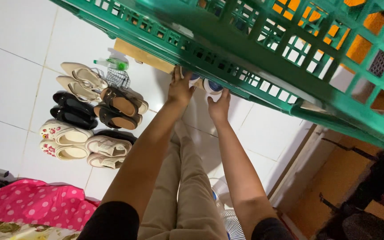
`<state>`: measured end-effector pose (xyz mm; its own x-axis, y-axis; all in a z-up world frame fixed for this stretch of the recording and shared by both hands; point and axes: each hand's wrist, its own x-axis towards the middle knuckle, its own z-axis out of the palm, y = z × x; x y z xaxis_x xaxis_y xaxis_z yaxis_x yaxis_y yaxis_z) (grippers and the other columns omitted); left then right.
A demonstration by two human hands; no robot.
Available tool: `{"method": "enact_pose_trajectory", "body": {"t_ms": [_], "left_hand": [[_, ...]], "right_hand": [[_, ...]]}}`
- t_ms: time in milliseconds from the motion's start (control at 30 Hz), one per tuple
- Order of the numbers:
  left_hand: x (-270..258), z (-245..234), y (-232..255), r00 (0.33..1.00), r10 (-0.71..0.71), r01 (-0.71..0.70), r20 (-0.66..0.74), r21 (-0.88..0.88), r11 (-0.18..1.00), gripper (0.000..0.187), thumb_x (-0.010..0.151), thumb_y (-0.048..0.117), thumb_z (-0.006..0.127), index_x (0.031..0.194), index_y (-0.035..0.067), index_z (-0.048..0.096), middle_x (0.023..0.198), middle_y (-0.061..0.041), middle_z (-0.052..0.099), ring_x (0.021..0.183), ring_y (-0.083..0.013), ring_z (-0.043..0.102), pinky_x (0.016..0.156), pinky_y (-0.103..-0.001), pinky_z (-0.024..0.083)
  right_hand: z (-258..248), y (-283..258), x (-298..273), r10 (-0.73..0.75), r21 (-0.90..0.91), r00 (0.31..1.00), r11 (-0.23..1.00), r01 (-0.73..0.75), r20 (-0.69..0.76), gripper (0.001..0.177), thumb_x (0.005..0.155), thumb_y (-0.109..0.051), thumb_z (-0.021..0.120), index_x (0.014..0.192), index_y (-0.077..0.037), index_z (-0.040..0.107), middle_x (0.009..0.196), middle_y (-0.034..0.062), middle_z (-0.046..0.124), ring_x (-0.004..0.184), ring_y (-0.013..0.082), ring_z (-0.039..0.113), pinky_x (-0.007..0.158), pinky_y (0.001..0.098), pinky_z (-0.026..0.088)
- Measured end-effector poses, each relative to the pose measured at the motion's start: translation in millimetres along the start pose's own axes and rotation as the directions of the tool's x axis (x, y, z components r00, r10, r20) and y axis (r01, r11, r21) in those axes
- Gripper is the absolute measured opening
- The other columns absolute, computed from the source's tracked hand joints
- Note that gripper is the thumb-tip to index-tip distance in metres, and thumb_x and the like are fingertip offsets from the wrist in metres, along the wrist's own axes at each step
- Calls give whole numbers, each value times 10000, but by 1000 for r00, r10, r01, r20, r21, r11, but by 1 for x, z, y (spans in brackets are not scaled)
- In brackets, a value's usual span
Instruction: Removing shoes from a rack and cleaning the rack with spray and a cloth.
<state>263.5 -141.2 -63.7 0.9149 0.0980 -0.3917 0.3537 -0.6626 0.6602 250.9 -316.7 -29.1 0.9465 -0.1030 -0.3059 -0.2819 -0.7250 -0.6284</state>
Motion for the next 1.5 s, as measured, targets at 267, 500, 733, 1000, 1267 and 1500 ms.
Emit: {"method": "enact_pose_trajectory", "body": {"t_ms": [267,500,733,1000,1267,1500], "left_hand": [[42,74,-35,996,-69,65,-61,-68,996,708,879,102,730,1511,207,429,1617,-258,281,1448,-455,340,1112,-501,444],[-1,64,-36,944,66,-157,-323,-265,951,361,775,19,758,1102,72,615,1316,-296,554,1069,-505,619,884,-514,539],[-104,39,-56,945,-66,-66,-321,-385,921,208,822,37,768,951,46,606,1227,-254,605,981,-437,681,848,-454,581],[-215,8,-89,856,-440,246,-272,-535,808,177,806,59,780,930,18,661,1285,-230,637,942,-376,708,783,-421,591],[-290,-14,-125,677,-634,337,-374,-608,719,164,816,83,792,952,44,709,1027,-159,748,892,-302,748,768,-392,597],[-333,-30,-140,511,-761,308,-400,-741,597,181,820,57,790,976,19,706,1098,-170,729,938,-299,749,770,-368,610]], "right_hand": [[32,49,36,-14,-116,999,993,10,-33,678,838,-50,764,1418,-27,414,1407,292,498,1263,459,516,1063,476,449],[23,32,3,-95,66,987,992,105,-133,329,937,79,594,1253,-9,566,1047,207,710,902,278,701,803,339,550],[21,17,-76,-232,29,972,972,233,-38,323,936,84,623,1223,-24,524,1030,205,695,921,275,711,791,324,544],[46,-14,-142,-244,-11,932,966,257,267,338,954,66,614,1265,-36,532,1079,209,711,927,296,730,819,284,537],[92,-33,-173,-325,-26,798,920,391,508,417,937,65,615,1330,-24,509,1122,211,705,998,305,732,841,309,554],[126,-37,-192,-442,101,626,859,502,642,305,947,110,588,1229,-2,551,1182,197,684,1058,290,702,901,306,542]]}}
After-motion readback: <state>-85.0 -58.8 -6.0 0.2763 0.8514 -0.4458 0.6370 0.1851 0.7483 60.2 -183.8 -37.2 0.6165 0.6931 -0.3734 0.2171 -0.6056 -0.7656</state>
